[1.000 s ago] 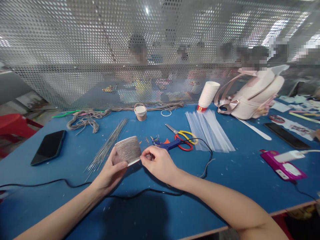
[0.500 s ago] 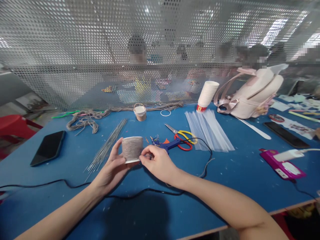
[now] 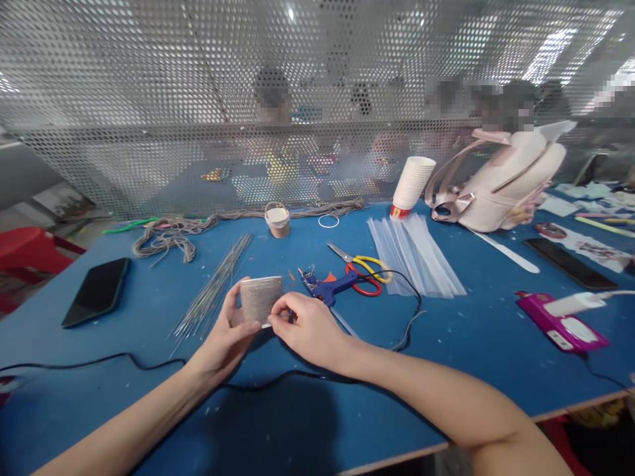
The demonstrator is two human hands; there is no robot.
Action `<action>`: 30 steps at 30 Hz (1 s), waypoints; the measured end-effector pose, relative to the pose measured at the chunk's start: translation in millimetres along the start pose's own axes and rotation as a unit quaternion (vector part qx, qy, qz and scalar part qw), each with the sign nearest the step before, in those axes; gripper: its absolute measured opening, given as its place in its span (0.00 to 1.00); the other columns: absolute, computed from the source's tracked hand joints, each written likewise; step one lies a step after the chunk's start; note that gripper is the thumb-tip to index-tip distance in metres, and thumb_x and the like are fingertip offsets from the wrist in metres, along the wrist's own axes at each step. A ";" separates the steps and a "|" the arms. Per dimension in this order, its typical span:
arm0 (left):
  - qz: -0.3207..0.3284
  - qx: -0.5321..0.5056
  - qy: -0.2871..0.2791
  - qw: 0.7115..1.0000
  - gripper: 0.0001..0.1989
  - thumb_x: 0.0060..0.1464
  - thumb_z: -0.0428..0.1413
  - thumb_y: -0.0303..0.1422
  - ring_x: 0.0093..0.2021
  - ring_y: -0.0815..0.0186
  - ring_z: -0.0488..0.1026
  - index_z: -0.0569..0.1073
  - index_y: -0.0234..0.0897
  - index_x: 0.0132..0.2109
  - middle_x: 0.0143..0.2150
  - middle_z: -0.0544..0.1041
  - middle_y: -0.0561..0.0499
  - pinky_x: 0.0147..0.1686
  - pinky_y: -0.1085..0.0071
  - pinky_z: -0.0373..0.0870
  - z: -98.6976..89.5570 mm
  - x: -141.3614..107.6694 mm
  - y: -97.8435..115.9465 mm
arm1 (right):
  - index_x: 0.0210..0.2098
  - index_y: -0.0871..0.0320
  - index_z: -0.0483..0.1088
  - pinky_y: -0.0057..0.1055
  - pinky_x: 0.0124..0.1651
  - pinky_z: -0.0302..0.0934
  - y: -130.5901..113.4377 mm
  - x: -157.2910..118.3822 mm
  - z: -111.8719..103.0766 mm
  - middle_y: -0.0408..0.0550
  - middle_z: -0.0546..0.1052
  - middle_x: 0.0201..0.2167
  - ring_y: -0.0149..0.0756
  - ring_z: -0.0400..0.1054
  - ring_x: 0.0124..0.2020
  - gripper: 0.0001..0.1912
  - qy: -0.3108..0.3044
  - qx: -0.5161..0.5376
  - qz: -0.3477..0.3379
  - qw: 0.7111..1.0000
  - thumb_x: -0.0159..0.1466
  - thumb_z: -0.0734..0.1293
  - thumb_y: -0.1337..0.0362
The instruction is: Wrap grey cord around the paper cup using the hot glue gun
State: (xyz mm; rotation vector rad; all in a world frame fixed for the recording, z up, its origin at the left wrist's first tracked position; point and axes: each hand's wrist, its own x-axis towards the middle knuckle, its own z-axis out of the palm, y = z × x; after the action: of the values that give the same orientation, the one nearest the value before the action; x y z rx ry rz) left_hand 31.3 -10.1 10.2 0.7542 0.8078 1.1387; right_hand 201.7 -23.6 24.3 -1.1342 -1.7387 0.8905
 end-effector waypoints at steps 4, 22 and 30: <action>0.009 0.001 0.008 1.000 0.45 0.34 0.70 0.26 0.48 0.58 0.77 0.60 0.47 0.58 0.46 0.79 0.50 0.55 0.59 0.69 0.0 0.8 3.0 | 0.29 0.57 0.69 0.26 0.30 0.57 2.7 -0.1 -2.3 0.39 0.70 0.24 0.28 0.62 0.25 0.04 0.005 -0.002 -0.004 1.000 0.61 0.65 0.67; 0.074 0.022 0.041 0.996 0.41 0.34 0.71 0.27 0.49 0.60 0.75 0.63 0.47 0.56 0.47 0.78 0.50 0.57 0.58 0.66 -8.7 12.4 4.8 | 0.35 0.59 0.71 0.36 0.33 0.61 -47.5 -44.9 -32.6 0.47 0.75 0.26 0.38 0.68 0.26 0.09 -0.254 -0.451 -0.240 0.821 0.67 0.63 0.61; 0.070 0.018 0.044 0.996 0.43 0.32 0.71 0.27 0.48 0.61 0.75 0.62 0.50 0.56 0.47 0.77 0.52 0.57 0.57 0.66 -10.7 13.7 4.5 | 0.52 0.65 0.71 0.46 0.54 0.58 47.7 13.9 -82.3 0.64 0.73 0.55 0.51 0.68 0.54 0.26 -0.150 -0.537 -0.127 0.820 0.55 0.61 0.80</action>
State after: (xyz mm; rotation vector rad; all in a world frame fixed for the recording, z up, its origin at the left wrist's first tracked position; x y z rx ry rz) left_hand 23.0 5.3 6.4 0.8050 0.8617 1.2925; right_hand 289.7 14.3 17.3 -1.4026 -2.6956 -0.2065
